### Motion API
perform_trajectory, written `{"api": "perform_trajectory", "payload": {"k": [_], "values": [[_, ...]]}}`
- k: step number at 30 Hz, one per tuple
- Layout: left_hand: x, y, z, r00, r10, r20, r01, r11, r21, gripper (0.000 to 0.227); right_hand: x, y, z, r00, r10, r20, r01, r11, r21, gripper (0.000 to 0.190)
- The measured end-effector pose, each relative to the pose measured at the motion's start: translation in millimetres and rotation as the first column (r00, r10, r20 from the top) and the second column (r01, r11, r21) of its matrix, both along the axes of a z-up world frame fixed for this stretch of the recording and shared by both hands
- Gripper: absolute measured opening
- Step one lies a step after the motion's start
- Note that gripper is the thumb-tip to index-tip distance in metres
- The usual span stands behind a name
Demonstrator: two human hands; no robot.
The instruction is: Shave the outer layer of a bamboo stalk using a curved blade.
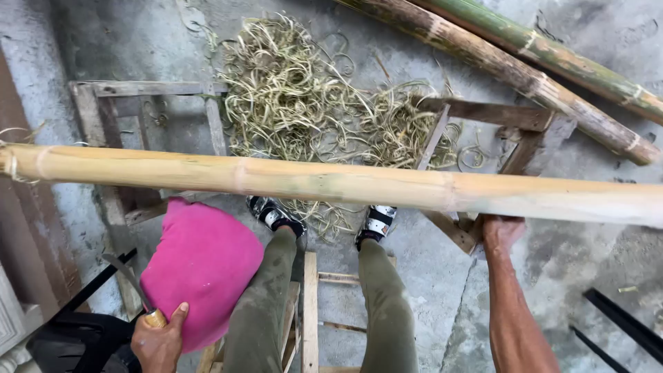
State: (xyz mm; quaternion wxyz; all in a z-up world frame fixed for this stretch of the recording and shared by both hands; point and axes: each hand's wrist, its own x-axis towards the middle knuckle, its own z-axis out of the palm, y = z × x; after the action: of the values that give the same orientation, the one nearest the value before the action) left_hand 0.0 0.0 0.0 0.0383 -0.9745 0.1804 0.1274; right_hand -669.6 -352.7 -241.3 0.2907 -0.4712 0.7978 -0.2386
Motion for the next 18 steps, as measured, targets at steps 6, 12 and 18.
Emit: {"api": "perform_trajectory", "payload": {"k": [6,12,18], "values": [[-12,-7,11,1.000,-0.020,-0.015,0.019,0.997,-0.073,0.057,11,4,-5,0.950,0.249,-0.188,-0.215,0.959,0.186,0.040],[-21,-8,21,0.977,0.184,-0.110,-0.201,0.965,-0.171,0.052,52,-33,100,0.762,0.620,-0.188,-0.418,0.692,0.588,0.086],[-26,9,26,0.964,0.241,-0.111,-0.262,0.934,-0.245,0.054,297,-94,231,0.329,0.899,-0.291,-0.875,0.405,0.264,0.082]]}}
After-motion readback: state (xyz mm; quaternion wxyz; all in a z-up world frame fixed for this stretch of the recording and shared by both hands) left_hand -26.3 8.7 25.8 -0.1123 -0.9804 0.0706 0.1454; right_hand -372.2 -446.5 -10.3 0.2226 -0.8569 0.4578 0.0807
